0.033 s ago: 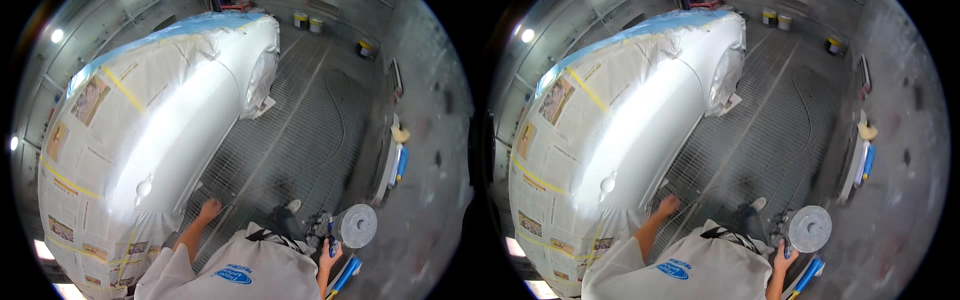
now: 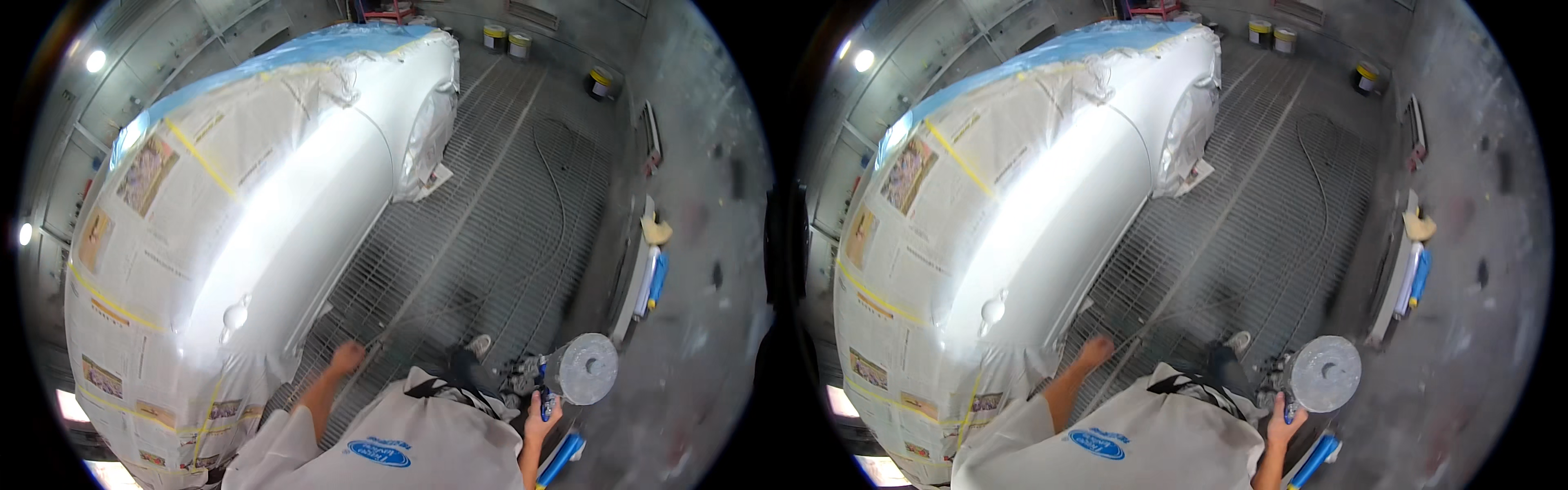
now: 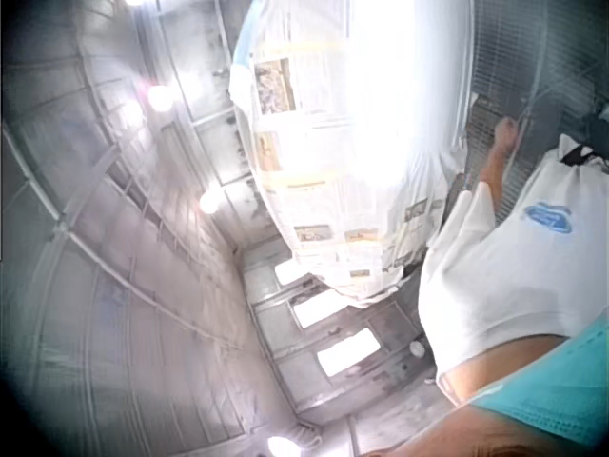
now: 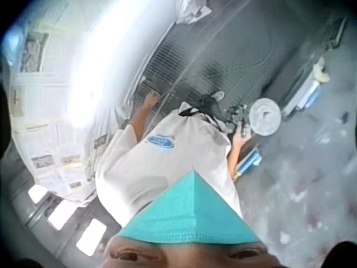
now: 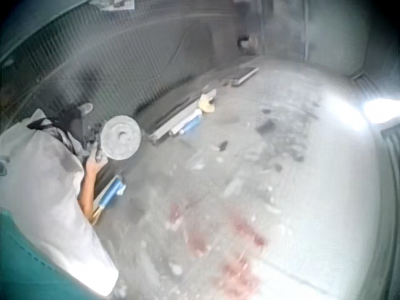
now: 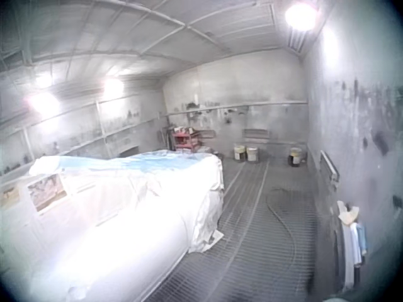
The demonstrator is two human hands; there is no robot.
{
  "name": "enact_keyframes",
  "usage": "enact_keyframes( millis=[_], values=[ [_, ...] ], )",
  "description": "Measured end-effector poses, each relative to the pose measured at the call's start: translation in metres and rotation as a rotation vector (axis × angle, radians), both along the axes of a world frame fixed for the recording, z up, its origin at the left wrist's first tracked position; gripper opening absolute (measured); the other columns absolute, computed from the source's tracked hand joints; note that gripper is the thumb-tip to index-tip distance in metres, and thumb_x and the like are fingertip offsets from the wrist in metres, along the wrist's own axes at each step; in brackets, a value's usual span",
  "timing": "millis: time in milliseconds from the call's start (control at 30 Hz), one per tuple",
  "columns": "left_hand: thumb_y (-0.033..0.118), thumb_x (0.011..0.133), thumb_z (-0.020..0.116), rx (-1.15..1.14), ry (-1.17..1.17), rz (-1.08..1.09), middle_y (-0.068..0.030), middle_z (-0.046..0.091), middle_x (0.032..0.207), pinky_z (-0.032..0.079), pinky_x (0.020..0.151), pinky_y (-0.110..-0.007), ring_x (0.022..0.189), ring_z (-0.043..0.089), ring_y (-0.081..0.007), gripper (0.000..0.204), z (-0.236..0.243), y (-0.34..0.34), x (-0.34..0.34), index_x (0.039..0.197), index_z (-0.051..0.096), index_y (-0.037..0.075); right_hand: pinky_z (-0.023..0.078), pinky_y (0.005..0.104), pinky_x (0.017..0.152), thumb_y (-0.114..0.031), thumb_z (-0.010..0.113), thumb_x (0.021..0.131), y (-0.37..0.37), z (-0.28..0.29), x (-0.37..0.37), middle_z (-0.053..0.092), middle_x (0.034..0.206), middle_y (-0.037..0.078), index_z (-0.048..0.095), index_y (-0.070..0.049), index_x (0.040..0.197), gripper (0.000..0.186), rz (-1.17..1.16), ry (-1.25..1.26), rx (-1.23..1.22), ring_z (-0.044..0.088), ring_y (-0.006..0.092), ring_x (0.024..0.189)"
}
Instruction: The person pours paint into a spray gun, walks into a paint booth, and sprays white paint onto a car covered with newspaper and tape. They wipe the car's surface with a cloth and continue applying paint to the hood and side panels.
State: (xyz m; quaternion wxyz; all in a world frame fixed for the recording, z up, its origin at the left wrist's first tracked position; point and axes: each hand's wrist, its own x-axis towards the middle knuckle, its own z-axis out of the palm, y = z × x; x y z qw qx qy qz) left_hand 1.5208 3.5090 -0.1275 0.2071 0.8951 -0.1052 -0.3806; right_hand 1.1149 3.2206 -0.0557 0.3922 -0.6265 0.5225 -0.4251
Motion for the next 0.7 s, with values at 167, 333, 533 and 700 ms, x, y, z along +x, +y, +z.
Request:
enact_keyframes(
  millis=[167,333,533,700],
  values=[
    [0.031,0.087,0.059,0.067,0.296,-0.099,-0.0116,0.070,0.100,0.051,0.080,-0.039,0.088,0.066,-0.0263,0.035,-0.051,-0.016,-0.056,0.110,0.069,0.007,0.031,0.0204,0.043,-0.008,0.069,0.087,-0.156,0.076,0.094,0.050,0.064,-0.004,0.057,-0.004,0.087,0.012,0.133,-0.136,0.247,0.042,0.0032,0.047],
    [0.031,0.080,0.059,0.036,0.398,0.040,-0.0179,0.071,0.096,0.052,0.079,-0.040,0.089,0.066,-0.0350,0.034,-0.018,-0.143,-0.053,0.097,0.073,0.005,0.038,0.0214,0.046,-0.008,0.076,0.083,-0.303,0.019,0.142,0.052,0.065,-0.001,0.051,-0.005,0.088,0.027,-0.064,-0.145,0.130,0.048,0.0070,0.051],
    [0.031,0.084,0.054,0.063,0.138,-0.104,-0.0197,0.069,0.098,0.051,0.082,-0.044,0.094,0.065,-0.0382,0.032,-0.079,-0.350,0.069,0.095,0.073,0.007,0.038,0.0218,0.045,-0.006,0.075,0.083,-0.468,0.024,0.213,0.054,0.064,-0.001,0.054,-0.004,0.085,0.020,0.027,-0.138,0.101,0.049,0.0063,0.051],
    [0.020,0.086,0.053,-0.174,0.016,-0.182,-0.0193,0.070,0.086,0.054,0.075,-0.042,0.080,0.068,-0.0369,0.028,-0.102,-0.551,0.262,0.102,0.068,0.003,0.037,0.0214,0.045,-0.002,0.072,0.083,-0.570,0.030,0.268,0.055,0.065,-0.001,0.057,-0.003,0.083,0.015,-0.107,-0.157,0.072,0.049,0.0059,0.050]
  ],
)
